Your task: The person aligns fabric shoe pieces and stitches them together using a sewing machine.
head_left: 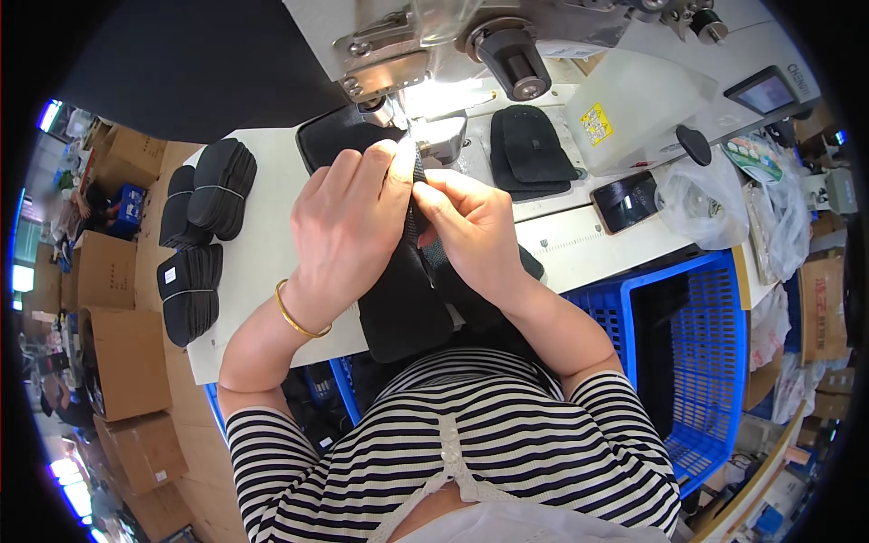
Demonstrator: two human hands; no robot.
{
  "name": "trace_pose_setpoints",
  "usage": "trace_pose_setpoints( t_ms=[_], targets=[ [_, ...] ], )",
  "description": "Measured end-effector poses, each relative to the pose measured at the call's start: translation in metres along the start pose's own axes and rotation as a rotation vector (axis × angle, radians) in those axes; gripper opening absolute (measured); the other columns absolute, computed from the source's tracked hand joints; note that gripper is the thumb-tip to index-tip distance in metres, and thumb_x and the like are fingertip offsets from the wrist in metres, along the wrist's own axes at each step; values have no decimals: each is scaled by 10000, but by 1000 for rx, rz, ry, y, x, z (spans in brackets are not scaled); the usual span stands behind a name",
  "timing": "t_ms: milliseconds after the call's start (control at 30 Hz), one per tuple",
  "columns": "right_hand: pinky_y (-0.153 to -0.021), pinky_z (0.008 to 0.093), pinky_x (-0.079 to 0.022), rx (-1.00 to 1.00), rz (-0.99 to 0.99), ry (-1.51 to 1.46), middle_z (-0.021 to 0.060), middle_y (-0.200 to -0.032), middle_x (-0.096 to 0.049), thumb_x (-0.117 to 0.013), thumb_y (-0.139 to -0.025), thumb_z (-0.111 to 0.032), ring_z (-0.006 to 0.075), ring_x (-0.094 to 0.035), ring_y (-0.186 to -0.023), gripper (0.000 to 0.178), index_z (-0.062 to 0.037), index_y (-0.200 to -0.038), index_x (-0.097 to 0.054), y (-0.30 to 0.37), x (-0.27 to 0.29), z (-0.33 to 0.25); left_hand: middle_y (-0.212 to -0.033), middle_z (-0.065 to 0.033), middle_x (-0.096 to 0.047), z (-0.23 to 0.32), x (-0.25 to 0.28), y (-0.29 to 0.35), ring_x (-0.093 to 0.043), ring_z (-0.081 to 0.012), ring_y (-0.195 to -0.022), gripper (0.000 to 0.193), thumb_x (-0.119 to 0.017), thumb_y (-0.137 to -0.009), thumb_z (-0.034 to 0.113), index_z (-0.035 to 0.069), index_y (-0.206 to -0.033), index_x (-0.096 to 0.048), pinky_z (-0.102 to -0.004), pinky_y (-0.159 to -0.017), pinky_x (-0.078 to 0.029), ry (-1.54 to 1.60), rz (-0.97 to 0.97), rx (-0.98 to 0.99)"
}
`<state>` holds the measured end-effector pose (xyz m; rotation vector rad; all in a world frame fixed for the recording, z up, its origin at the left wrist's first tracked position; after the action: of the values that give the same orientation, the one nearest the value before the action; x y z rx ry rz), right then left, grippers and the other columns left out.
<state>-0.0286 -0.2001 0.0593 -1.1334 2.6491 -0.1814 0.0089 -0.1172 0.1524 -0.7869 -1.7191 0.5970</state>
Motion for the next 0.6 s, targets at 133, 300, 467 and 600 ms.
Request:
trace_pose_setpoints(
  t_ms=[133,300,467,600],
  targets=[
    [-540,215,-484,0,10,-27,10,-702,-651,-574,-960,-112,38,-577,-597,194,32,-1013,-693,-6,0,-4,-921,-39,-623,-4,-5,-3,-560,-150,-749,298,-638,-628,80,18,-917,-674,-269,-573,-449,-29,4,-6],
    [-547,213,-488,-17,-6,-16,22,-732,-676,-572,-961,-110,39,-593,-612,191,30,-1009,-694,-10,0,0,-920,-46,-626,-4,-6,-3,-564,-163,-764,312,-635,-621,81,11,-922,-673,-277,-595,-465,-27,5,-7],
    [-613,222,-516,-25,-51,4,34,-832,-669,-575,-978,-106,71,-616,-694,224,57,-1093,-678,-6,-1,2,-1004,-91,-653,-15,4,4,-616,-207,-901,299,-662,-707,67,-5,-997,-684,-334,-721,-516,220,-59,177],
    [-810,374,-477,281,95,642,129,-948,-649,-711,-858,-312,259,-614,-918,370,11,-1035,-680,9,39,-17,-1110,-138,-666,-71,11,53,-604,-224,-1072,266,-610,-900,123,-27,-1111,-671,-371,-954,-471,750,352,703]
  ],
)
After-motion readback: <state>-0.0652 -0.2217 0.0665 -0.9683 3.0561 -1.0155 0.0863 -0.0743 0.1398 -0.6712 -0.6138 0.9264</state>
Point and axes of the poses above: each hand's wrist, its own y-axis away from the middle knuckle, its own x-axis out of the back of the hand, z = x × y, the point moved 10 cm from there along -y, towards the middle knuckle
